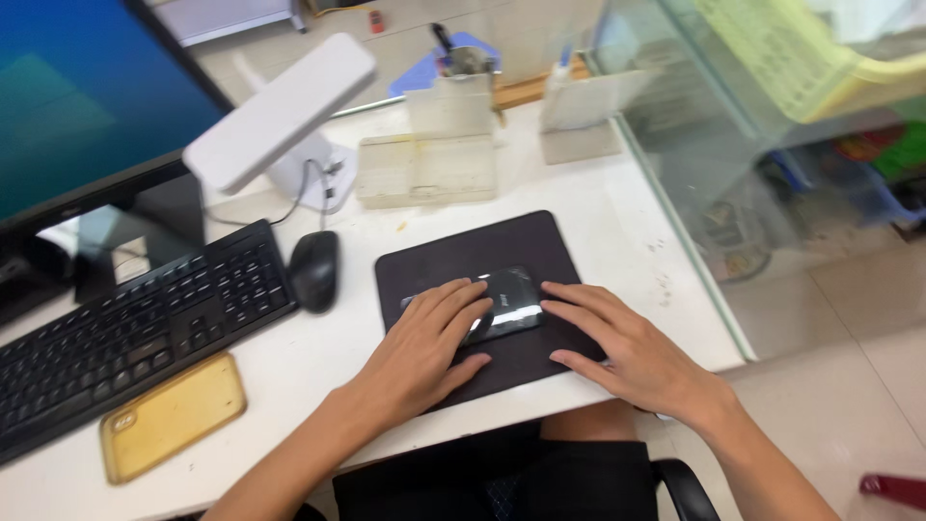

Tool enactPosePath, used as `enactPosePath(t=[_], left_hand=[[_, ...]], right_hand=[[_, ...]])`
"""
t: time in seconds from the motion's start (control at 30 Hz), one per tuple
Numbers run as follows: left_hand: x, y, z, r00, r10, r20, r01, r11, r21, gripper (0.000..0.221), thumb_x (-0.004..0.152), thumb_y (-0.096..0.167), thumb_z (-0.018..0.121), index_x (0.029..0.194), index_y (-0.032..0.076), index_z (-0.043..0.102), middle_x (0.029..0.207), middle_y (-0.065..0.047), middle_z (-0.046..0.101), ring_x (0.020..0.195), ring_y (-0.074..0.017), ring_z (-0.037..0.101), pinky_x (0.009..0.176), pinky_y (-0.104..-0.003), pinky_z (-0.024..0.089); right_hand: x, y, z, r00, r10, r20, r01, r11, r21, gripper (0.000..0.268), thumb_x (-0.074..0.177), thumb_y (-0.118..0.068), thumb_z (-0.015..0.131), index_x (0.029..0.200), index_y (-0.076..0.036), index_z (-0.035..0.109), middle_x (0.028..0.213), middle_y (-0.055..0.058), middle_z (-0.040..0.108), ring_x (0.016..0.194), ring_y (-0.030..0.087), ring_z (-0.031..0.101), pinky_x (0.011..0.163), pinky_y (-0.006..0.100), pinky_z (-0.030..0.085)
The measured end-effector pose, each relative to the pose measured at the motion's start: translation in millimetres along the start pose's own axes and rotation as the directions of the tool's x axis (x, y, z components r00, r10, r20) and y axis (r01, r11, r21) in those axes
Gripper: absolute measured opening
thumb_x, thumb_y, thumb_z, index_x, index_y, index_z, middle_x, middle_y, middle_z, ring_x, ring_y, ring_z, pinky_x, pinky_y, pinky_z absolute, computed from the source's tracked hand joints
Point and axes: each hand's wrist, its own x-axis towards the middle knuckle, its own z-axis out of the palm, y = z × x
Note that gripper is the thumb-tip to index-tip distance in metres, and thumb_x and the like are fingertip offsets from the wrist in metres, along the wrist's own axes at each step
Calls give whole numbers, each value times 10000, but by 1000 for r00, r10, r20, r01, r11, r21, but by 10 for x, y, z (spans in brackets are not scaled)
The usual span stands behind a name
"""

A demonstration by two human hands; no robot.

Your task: The person removes the back cover of a smartphone, retrieves a SIM card, and uses a screwdriver to unscrew internal components. They then use a plastic pry tool to separate the screen from the frame, exposing the internal circuitry.

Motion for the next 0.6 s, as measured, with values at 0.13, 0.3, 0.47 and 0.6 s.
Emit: enactPosePath(t=[0.13, 0.3, 0.47, 0.6], left_hand=[[114, 489, 222, 988, 148, -40, -147, 989, 15, 572, 834, 204, 779, 1309, -36, 571, 1419, -214, 534, 1348, -402, 479, 1093, -507, 408], [344, 1137, 707, 937, 348, 19, -343, 931, -121, 543, 880, 178, 760, 1333, -59, 576, 1404, -206, 550, 1354, -388, 517, 1110, -487, 419], [625, 1473, 1229, 883, 459, 93, -442, 882, -162, 477, 896, 161, 748, 1292, -56, 595, 1380, -190, 591, 1347, -361, 532, 1130, -470, 422], [793, 1701, 1630, 852, 504, 143, -494, 864, -97, 467, 904, 156, 739, 1290, -66, 597, 1381, -205, 591, 1339, -362, 531, 1133, -470, 418]], right_hand=[[-421, -33, -74, 988, -82, -128, 87, 995, 40, 484, 864, -183, 766, 1307, -40, 630, 1390, 123, 617, 1282, 298, 594, 1054, 396, 516], [-1286, 80, -176, 961, 14, -278, 28, 989, 147, 407, 889, -123, 752, 1272, -19, 658, 1257, 114, 714, 1157, 258, 712, 984, 348, 587], [-2125, 430, -417, 829, 273, -489, -217, 961, 169, 260, 915, -140, 716, 1158, -52, 738, 1081, 98, 794, 983, 211, 783, 873, 332, 639], [-2546, 884, -447, 548, 632, -548, -555, 765, 328, 276, 928, -144, 677, 1176, -32, 725, 1013, 110, 809, 927, 215, 776, 705, 344, 606]])
